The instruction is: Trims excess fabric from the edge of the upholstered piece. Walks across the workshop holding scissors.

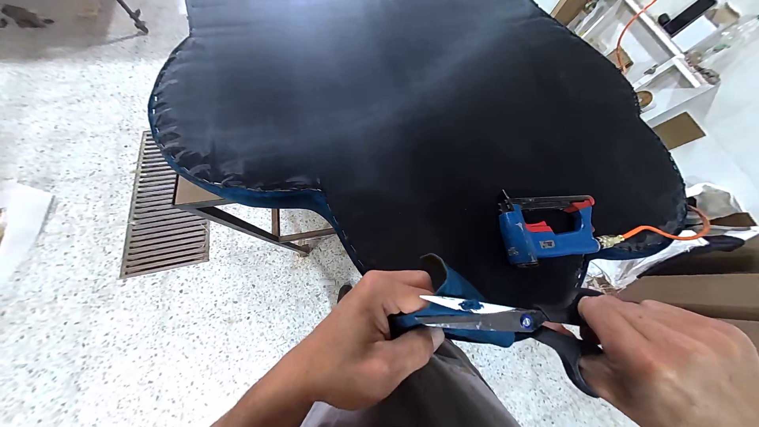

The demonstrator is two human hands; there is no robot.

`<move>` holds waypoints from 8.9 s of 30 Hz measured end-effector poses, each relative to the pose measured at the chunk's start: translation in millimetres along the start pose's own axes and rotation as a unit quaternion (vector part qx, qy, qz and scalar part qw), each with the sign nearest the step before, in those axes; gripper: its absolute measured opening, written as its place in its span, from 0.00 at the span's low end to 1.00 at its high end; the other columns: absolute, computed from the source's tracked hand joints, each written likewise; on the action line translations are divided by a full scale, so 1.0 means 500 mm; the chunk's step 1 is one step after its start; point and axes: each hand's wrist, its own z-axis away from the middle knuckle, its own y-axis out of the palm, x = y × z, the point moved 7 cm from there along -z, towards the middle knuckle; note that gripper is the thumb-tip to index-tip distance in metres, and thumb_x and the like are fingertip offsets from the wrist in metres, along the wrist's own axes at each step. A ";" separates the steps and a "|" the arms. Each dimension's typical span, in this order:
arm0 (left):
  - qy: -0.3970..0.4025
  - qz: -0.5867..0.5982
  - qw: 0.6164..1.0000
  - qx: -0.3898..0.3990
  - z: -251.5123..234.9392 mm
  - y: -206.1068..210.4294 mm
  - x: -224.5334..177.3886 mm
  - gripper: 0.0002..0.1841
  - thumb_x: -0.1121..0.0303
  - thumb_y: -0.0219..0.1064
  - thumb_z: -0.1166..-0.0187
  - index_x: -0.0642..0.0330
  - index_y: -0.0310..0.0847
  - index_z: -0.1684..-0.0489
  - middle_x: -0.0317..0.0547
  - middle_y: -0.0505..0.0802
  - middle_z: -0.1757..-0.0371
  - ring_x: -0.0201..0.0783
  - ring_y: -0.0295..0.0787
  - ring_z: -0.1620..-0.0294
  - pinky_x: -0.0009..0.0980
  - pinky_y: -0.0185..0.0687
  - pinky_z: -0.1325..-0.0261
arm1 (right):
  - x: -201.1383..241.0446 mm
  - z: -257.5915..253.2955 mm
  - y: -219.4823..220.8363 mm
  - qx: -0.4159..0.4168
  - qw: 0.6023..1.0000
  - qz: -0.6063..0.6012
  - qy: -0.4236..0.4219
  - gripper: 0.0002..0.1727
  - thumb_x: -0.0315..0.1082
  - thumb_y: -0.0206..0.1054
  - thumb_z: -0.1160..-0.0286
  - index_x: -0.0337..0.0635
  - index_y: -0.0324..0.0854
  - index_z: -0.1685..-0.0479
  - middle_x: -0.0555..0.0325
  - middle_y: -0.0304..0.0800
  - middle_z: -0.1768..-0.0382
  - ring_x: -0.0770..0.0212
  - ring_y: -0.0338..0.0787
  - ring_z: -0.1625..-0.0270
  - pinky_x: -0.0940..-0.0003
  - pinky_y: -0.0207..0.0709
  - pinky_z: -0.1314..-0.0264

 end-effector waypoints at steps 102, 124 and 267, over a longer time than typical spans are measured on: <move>-0.015 0.028 0.999 -0.011 0.009 -0.014 0.022 0.09 0.69 0.65 0.17 0.63 0.90 0.60 0.38 0.91 0.63 0.27 0.88 0.60 0.26 0.86 0.57 | -0.011 -0.033 0.000 0.001 0.999 0.019 -0.029 0.19 0.47 0.59 0.25 0.44 0.72 0.79 0.57 0.71 0.87 0.55 0.73 0.88 0.60 0.55 0.87; -0.009 0.013 1.000 0.003 0.018 -0.021 0.026 0.10 0.72 0.61 0.17 0.64 0.90 0.59 0.38 0.91 0.63 0.25 0.87 0.60 0.24 0.84 0.57 | -0.001 -0.035 -0.003 0.014 0.999 0.019 -0.041 0.16 0.43 0.60 0.27 0.45 0.71 0.80 0.57 0.69 0.88 0.56 0.71 0.88 0.61 0.54 0.88; -0.129 0.117 0.982 0.075 0.306 -0.221 0.171 0.08 0.70 0.63 0.18 0.61 0.89 0.61 0.38 0.92 0.67 0.25 0.87 0.65 0.27 0.83 0.61 | 0.141 -0.301 0.318 0.380 0.636 -0.608 0.286 0.29 0.67 0.84 0.50 0.49 0.88 0.71 0.63 0.88 0.82 0.67 0.87 0.83 0.71 0.83 0.81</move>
